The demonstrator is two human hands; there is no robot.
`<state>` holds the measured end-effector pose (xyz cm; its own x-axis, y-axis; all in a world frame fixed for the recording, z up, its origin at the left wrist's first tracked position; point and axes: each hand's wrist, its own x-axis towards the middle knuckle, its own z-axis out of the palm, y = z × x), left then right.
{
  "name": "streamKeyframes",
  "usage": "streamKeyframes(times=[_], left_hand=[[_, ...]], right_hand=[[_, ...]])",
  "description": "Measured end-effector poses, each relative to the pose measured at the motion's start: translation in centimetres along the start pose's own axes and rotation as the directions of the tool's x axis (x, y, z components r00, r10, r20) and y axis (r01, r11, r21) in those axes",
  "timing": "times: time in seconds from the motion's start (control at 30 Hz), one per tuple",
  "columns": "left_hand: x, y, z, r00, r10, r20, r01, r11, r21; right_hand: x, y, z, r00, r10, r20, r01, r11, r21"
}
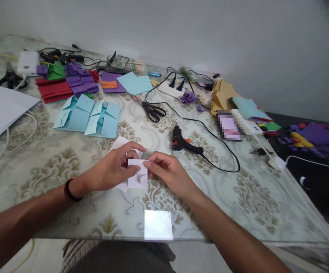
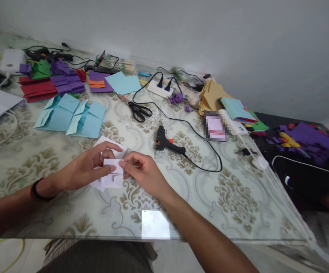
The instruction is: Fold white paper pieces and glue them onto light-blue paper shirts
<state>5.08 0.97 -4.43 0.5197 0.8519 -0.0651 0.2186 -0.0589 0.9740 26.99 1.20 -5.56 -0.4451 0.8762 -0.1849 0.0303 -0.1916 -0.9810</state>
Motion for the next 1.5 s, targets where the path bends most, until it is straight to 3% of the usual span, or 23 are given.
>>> streamKeyframes(times=[0.27,0.5,0.73,1.17,1.5], left_hand=[[0.0,0.0,-0.2,1.0,0.01,0.018,-0.011,1.0,0.023],[0.2,-0.2,-0.4,0.997,-0.071,0.0,0.071,0.997,-0.041],[0.2,-0.1,-0.5,0.993,-0.121,-0.007,0.119,0.985,-0.128],[0.4,-0.3,-0.5,0.996,-0.087,-0.017,0.086,0.995,-0.057],[0.3,0.0,-0.5,0.996,-0.085,-0.028,0.082,0.994,-0.079]], right_hand=[[0.0,0.1,0.0,1.0,-0.018,0.019,0.019,0.999,-0.03],[0.1,-0.4,0.2,0.998,-0.039,-0.042,0.038,0.999,-0.023],[0.4,-0.2,-0.1,0.999,0.034,0.026,-0.032,0.998,-0.05],[0.0,-0.3,-0.5,1.0,0.026,-0.005,-0.026,0.998,-0.063],[-0.1,-0.9,-1.4,0.983,-0.108,-0.146,0.091,0.989,-0.12]])
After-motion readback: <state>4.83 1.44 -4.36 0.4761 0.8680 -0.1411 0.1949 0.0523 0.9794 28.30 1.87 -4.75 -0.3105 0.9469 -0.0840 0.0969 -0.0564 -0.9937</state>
